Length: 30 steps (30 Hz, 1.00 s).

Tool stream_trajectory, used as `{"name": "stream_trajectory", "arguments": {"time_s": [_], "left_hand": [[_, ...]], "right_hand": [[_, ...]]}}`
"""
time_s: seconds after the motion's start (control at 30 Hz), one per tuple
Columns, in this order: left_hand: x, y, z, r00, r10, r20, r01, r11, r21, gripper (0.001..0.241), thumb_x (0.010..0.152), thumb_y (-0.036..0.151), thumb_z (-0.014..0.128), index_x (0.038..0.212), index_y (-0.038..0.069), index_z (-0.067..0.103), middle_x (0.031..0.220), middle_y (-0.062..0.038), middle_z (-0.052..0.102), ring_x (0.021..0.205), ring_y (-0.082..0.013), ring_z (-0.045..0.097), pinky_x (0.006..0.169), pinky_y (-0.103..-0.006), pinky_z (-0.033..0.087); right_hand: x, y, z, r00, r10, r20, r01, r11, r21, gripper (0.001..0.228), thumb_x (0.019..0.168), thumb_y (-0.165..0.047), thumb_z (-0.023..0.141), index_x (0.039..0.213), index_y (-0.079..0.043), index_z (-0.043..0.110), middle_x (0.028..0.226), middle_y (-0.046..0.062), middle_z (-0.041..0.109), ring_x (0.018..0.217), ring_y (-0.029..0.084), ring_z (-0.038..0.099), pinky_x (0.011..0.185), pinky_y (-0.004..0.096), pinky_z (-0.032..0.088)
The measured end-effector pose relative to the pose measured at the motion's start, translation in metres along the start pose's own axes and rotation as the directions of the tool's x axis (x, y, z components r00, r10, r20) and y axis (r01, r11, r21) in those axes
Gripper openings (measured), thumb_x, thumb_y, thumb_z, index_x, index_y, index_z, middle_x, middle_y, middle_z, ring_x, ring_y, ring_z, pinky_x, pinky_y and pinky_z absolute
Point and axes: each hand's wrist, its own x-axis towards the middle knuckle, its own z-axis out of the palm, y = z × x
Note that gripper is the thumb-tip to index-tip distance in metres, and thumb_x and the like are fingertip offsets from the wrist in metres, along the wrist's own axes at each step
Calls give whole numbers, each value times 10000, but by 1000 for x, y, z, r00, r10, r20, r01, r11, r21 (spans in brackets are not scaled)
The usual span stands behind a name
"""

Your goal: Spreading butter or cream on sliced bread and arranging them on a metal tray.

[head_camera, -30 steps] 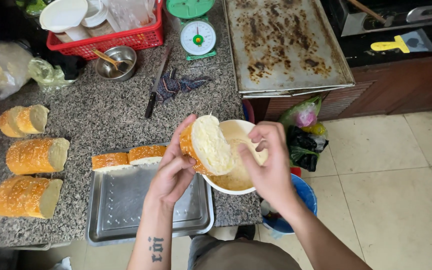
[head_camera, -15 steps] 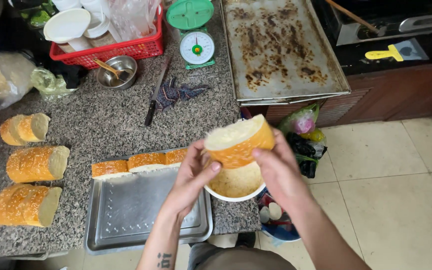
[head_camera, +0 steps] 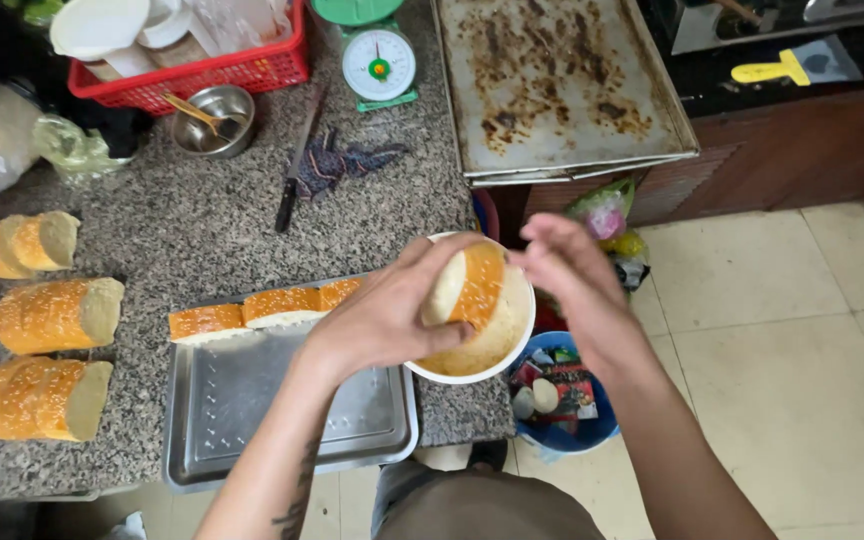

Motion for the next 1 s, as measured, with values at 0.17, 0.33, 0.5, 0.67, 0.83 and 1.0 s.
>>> {"name": "stream_trajectory", "arguments": {"time_s": [0.17, 0.33, 0.5, 0.67, 0.83, 1.0], "left_hand": [[34, -50, 55, 923, -361, 129, 275, 858, 433, 1027, 955, 349, 915, 1821, 235, 374, 1494, -253, 639, 1365, -535, 725, 1099, -690, 627], [60, -106, 126, 870, -446, 208, 269, 785, 559, 1060, 918, 428, 938, 1808, 328, 371, 1486, -182, 612, 1383, -449, 711, 1067, -654, 635], [59, -57, 91, 847, -469, 251, 269, 785, 558, 987, 978, 400, 910, 1810, 258, 400, 1516, -197, 597, 1449, -451, 670, 1137, -637, 613], [58, -59, 96, 863, -467, 190, 278, 756, 593, 1033, 967, 363, 927, 1815, 246, 349, 1540, -228, 588, 1461, -467, 657, 1149, -635, 598], [53, -64, 92, 872, -465, 152, 309, 764, 567, 977, 968, 393, 919, 1782, 231, 405, 1522, -218, 583, 1438, -464, 664, 1136, -622, 601], [54, -83, 112, 863, -482, 154, 323, 760, 564, 1041, 955, 414, 922, 1812, 253, 354, 1617, -256, 538, 1499, -482, 624, 1167, -644, 577]], "right_hand": [[-4, -6, -18, 971, 103, -215, -80, 990, 115, 551, 1188, -331, 587, 1629, -28, 455, 1594, 207, 487, 1548, 462, 618, 1270, 592, 444], [-1, 9, -27, 957, 173, -235, -145, 981, 132, 529, 1195, -338, 591, 1612, -34, 476, 1589, 200, 509, 1539, 458, 633, 1274, 607, 437], [-5, 12, -34, 936, 207, -285, -177, 976, 129, 520, 1191, -366, 606, 1589, -47, 506, 1538, 139, 547, 1481, 388, 671, 1251, 568, 462], [-3, 8, -26, 937, 219, -274, -181, 971, 158, 513, 1189, -332, 614, 1594, -31, 524, 1532, 164, 584, 1467, 400, 686, 1227, 556, 492], [-1, 10, -27, 940, 200, -277, -165, 976, 145, 484, 1193, -309, 609, 1582, -27, 551, 1514, 171, 603, 1455, 398, 689, 1224, 560, 496], [-1, 21, -25, 940, 209, -271, -167, 971, 170, 463, 1205, -298, 591, 1574, -20, 559, 1506, 193, 629, 1451, 424, 691, 1227, 587, 487]]}}
